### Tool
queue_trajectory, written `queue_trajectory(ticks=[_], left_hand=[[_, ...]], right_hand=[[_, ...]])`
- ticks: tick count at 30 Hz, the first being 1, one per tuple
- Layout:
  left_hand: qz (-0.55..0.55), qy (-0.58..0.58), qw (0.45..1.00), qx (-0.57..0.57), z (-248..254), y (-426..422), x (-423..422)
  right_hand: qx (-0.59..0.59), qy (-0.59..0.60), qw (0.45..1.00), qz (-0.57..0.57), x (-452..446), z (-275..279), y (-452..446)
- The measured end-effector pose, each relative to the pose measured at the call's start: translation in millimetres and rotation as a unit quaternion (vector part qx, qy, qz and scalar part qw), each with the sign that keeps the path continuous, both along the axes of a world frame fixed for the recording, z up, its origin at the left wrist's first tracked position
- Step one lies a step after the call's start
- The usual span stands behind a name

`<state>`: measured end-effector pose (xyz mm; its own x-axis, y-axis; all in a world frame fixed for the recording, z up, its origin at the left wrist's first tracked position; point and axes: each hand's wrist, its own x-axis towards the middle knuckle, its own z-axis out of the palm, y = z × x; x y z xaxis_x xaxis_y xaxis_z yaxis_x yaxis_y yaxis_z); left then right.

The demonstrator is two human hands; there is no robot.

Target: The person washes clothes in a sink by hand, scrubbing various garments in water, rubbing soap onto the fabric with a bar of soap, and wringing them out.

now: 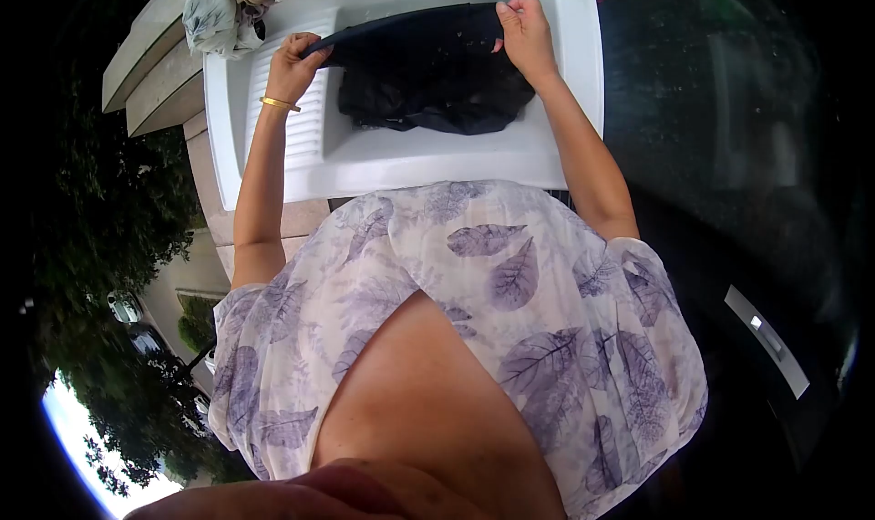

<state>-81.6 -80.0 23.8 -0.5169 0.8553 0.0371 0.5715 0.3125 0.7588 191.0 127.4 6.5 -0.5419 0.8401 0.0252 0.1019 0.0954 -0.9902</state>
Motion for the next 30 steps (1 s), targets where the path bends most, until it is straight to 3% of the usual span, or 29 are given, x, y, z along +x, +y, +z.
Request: queue_trajectory(ticks=[1, 3, 7, 9, 10, 13, 15, 17, 18, 21, 26, 30], left_hand=[[0.032, -0.136, 0.986, 0.092, 3, 5, -7], [0.107, -0.244, 0.946, 0.185, 18, 17, -10], [0.142, -0.23, 0.936, 0.225, 15, 43, -8], [0.104, -0.194, 0.968, 0.117, -30, 50, -18], [0.101, -0.149, 0.984, 0.009, -34, 53, -10], [0.028, -0.023, 0.999, 0.019, -108, 65, -7], [-0.056, 0.14, 0.987, 0.055, -122, 76, 4], [-0.063, 0.076, 0.995, -0.001, -124, 86, 20], [-0.071, 0.15, 0.985, -0.054, -129, 74, 34], [-0.094, 0.144, 0.964, -0.201, -117, 69, 53], [-0.094, 0.086, 0.958, -0.259, -114, 47, 71], [-0.105, 0.071, 0.95, -0.286, -107, 25, 80]], right_hand=[[-0.01, 0.037, 0.999, 0.002, -6, 12, 4], [0.006, 0.099, 0.995, -0.009, -18, 34, 12], [0.069, 0.126, 0.99, -0.007, -33, 44, 23], [0.047, 0.073, 0.995, 0.041, -37, 21, 24], [0.123, -0.031, 0.991, 0.033, -38, -10, 27], [0.072, -0.147, 0.983, 0.084, -34, -61, 15], [0.075, -0.189, 0.975, 0.089, -35, -79, 12], [0.163, -0.241, 0.951, 0.103, -39, -102, 12], [0.162, -0.276, 0.939, 0.126, -33, -107, -3], [0.159, -0.403, 0.886, 0.168, -31, -109, -17], [0.086, -0.469, 0.839, 0.262, -19, -101, -24], [0.103, -0.467, 0.821, 0.311, -10, -100, -34]])
